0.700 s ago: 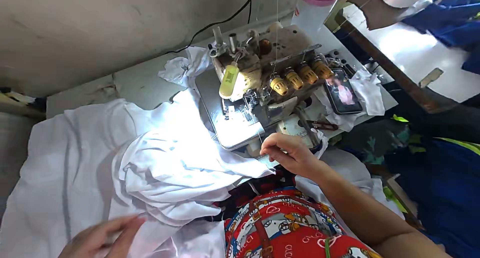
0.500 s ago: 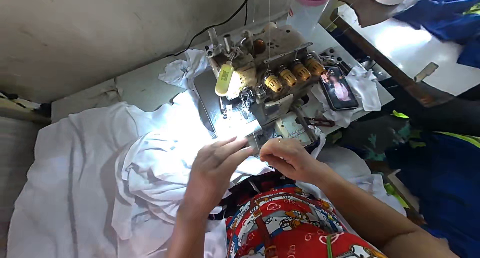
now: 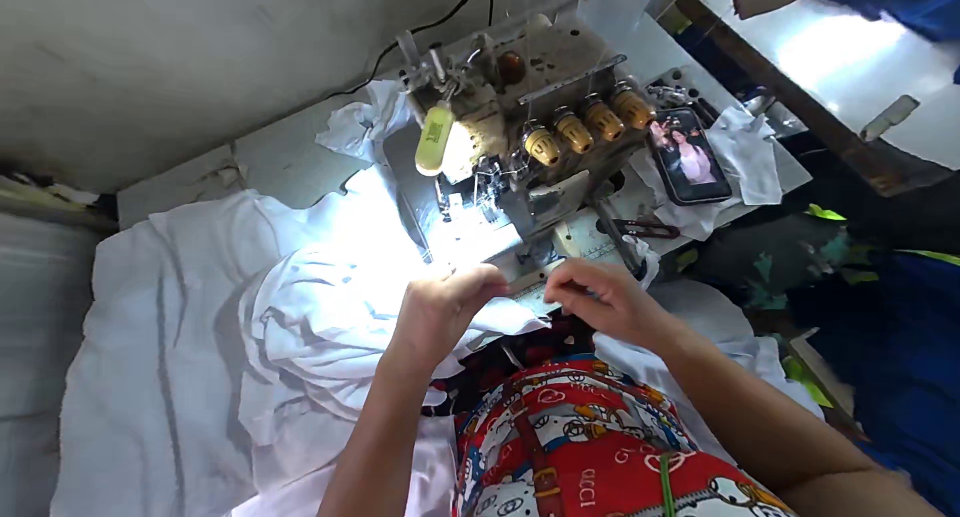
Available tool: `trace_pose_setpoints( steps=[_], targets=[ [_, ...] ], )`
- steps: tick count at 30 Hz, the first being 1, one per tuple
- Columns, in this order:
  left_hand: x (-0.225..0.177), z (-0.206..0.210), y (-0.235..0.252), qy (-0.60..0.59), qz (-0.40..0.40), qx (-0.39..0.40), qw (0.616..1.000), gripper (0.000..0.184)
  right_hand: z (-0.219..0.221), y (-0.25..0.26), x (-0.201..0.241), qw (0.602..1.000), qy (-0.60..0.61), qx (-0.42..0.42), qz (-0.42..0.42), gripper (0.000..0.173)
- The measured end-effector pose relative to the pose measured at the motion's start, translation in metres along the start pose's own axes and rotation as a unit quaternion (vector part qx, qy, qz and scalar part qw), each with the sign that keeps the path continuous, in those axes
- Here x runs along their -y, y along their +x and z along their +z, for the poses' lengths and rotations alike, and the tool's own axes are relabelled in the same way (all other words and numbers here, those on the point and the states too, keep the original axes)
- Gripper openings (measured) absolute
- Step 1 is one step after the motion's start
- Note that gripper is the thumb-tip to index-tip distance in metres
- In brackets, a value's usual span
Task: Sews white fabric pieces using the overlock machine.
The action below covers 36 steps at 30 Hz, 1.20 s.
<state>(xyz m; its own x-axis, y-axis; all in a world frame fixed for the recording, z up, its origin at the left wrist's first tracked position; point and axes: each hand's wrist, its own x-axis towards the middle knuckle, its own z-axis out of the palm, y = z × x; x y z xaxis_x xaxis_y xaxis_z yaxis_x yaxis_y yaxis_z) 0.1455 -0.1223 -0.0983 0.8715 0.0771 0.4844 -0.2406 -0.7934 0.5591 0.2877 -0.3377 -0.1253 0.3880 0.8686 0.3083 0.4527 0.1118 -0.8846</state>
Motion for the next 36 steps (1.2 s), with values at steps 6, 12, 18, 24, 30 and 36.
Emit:
trace_pose_setpoints(
  steps=[6,12,18,24,30,36],
  targets=[
    [-0.021,0.022,-0.022,-0.142,-0.09,-0.011,0.986,0.02,0.01,0.011,0.0,0.984,0.115,0.014,0.136,0.032],
    [-0.037,0.053,-0.051,-0.158,-0.056,0.02,0.986,0.012,0.022,0.012,0.003,0.946,0.252,0.053,0.199,0.026],
    [-0.034,0.039,-0.041,-0.2,0.014,0.016,0.979,0.008,0.021,0.015,0.009,0.93,0.317,0.03,0.184,0.026],
    [-0.041,0.05,-0.04,-0.149,0.062,0.07,0.984,0.014,0.022,0.013,0.019,0.896,0.391,0.05,0.202,0.029],
    [-0.044,0.036,-0.032,-0.143,0.077,-0.011,0.987,0.016,0.02,0.008,0.017,0.908,0.379,-0.01,0.177,0.008],
    [-0.032,0.019,-0.003,0.027,0.104,0.049,0.993,0.023,0.019,-0.003,0.02,0.951,0.283,0.004,0.126,0.007]
  ],
)
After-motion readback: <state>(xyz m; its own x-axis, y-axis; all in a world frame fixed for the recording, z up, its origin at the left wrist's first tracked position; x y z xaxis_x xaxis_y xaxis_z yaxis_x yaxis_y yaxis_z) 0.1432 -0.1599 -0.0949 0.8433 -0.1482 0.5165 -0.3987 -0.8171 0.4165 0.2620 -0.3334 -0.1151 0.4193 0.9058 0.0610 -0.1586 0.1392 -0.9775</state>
